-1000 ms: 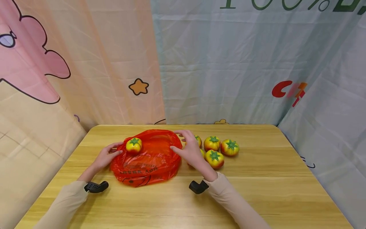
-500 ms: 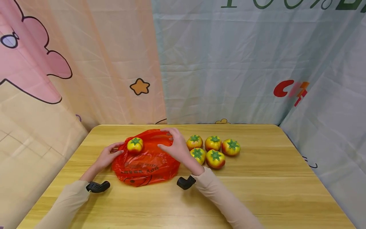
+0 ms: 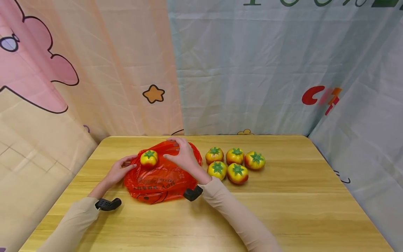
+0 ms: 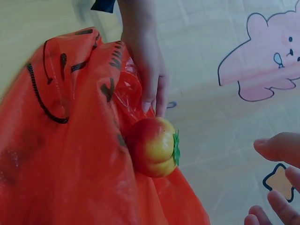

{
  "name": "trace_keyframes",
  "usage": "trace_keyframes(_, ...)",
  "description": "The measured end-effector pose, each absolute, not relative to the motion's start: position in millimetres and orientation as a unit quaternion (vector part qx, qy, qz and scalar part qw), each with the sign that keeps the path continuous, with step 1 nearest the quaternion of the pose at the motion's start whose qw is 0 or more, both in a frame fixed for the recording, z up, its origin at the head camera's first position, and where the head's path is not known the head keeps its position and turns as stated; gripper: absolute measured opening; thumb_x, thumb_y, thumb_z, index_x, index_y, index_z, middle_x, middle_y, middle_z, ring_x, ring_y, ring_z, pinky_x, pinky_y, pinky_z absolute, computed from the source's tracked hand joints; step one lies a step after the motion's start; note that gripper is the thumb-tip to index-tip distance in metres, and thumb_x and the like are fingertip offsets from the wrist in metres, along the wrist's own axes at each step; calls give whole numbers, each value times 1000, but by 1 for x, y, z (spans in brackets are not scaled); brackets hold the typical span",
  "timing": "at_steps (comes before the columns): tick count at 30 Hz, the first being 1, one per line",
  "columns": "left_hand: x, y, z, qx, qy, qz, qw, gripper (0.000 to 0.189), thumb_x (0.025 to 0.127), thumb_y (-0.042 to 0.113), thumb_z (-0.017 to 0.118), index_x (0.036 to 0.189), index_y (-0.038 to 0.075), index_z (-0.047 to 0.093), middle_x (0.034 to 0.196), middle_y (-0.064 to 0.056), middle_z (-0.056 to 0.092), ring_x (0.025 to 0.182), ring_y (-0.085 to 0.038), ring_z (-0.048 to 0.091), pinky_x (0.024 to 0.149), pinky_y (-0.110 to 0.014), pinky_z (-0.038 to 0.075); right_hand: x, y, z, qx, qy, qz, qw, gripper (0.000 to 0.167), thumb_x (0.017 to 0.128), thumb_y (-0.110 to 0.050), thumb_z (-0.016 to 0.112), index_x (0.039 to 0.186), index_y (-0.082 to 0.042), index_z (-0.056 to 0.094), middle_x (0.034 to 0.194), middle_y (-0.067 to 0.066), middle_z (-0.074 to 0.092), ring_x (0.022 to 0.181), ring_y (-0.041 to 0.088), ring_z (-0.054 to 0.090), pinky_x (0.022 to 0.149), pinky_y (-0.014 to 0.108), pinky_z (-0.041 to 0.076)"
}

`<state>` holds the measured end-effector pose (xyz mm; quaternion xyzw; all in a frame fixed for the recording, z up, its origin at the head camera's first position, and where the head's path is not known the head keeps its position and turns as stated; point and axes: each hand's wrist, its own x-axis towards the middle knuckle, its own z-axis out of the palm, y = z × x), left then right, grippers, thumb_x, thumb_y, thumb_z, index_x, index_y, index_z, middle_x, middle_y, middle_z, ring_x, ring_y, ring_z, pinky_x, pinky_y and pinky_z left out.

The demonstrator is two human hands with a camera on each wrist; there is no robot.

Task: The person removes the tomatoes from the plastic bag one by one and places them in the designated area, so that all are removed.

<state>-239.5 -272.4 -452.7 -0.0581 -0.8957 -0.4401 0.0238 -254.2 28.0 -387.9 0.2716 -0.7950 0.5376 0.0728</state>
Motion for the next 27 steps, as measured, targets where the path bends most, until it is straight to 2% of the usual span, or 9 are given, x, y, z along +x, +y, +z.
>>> trace_keyframes(4, -240, -273, -453, -59, -896, -440, 22, 44, 98, 16, 54, 138, 0, 47, 134, -28, 50, 112, -39, 53, 79, -16, 47, -263, 24, -386, 275, -796, 538, 23, 54, 80, -9, 77, 129, -1, 54, 131, 21, 53, 119, 40, 52, 101, 50, 44)
trace_keyframes(8, -241, -274, -453, -63, -896, -439, 22, 44, 98, 17, 55, 138, -1, 48, 133, -28, 50, 111, -39, 53, 78, -16, 47, -271, 21, -387, 273, -802, 531, 1, 55, 80, -8, 76, 129, -2, 53, 132, 21, 53, 120, 39, 51, 104, 49, 42)
trace_keyframes(19, -242, -274, -455, -60, -896, -439, 20, 45, 98, 17, 55, 138, 0, 48, 133, -28, 51, 112, -39, 54, 81, -20, 50, -282, 3, -397, 243, -811, 531, -9, 59, 80, -12, 77, 133, -7, 51, 136, 18, 52, 122, 36, 50, 103, 47, 42)
trace_keyframes(27, -242, -273, -455, -59, -898, -436, 26, 44, 98, 20, 56, 137, 1, 49, 131, -27, 52, 110, -39, 55, 79, -16, 47, -282, -14, -400, 216, -810, 546, 1, 59, 80, -12, 78, 132, -9, 52, 135, 14, 53, 118, 34, 51, 100, 47, 45)
